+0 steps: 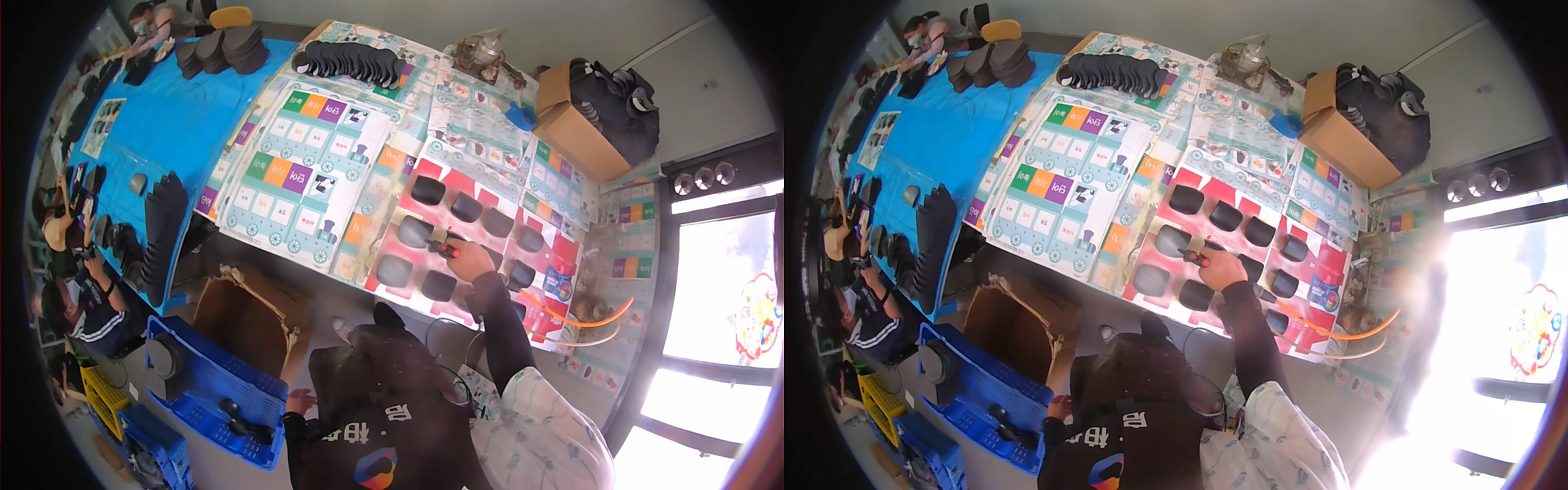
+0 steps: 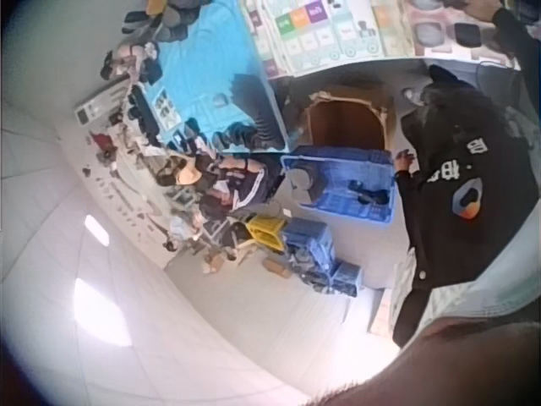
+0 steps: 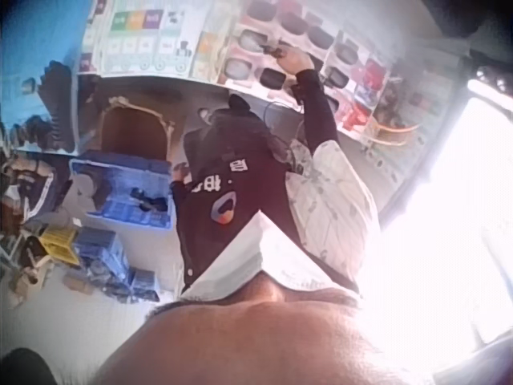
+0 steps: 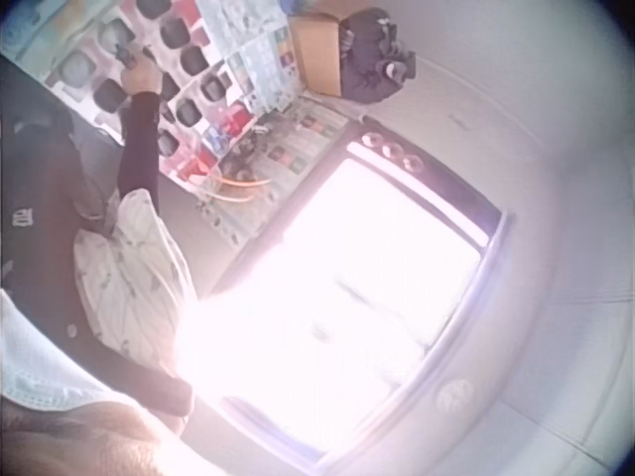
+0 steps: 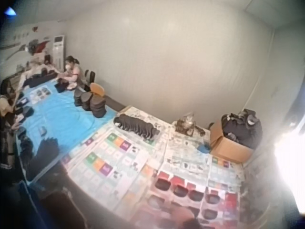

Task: The worker is using a glue gun to apply adhesive to black shoe components laid out on a template.

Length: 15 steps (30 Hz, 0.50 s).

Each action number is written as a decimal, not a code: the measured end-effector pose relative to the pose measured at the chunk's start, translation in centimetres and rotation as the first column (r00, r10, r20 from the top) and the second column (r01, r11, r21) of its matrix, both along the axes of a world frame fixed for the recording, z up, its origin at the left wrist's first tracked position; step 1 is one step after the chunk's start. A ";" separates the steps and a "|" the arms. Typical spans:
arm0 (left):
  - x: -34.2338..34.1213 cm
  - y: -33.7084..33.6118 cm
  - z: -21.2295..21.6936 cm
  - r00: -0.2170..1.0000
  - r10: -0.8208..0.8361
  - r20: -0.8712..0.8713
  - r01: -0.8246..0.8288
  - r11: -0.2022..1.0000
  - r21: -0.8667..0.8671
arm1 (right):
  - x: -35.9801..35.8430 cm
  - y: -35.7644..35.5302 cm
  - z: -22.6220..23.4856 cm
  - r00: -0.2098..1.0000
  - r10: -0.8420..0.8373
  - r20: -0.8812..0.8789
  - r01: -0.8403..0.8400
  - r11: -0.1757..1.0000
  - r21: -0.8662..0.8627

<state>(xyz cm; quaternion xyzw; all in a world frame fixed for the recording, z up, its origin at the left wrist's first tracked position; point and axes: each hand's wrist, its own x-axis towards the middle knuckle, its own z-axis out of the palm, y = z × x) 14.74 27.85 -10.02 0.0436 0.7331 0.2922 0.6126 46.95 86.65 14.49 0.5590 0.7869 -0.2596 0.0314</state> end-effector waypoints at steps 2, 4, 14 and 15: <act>-0.6 0.4 0.3 0.993 -0.104 -0.054 0.108 0.991 0.075 | -0.1 0.8 0.2 0.999 0.001 -0.037 -0.003 0.999 -0.044; -0.1 2.7 0.6 0.758 -0.458 -0.464 0.520 0.854 0.007 | 0.5 1.5 0.4 0.998 -0.018 -0.054 0.013 0.996 -0.083; -0.8 13.4 6.2 0.969 -0.133 -0.207 0.121 0.990 -0.071 | -1.0 9.5 -0.4 0.967 -0.024 -0.255 -0.029 0.979 -0.200; -1.1 13.8 6.6 0.966 -0.142 -0.215 0.127 0.989 -0.081 | -1.4 10.7 -0.5 0.965 -0.078 -0.252 0.020 0.974 -0.224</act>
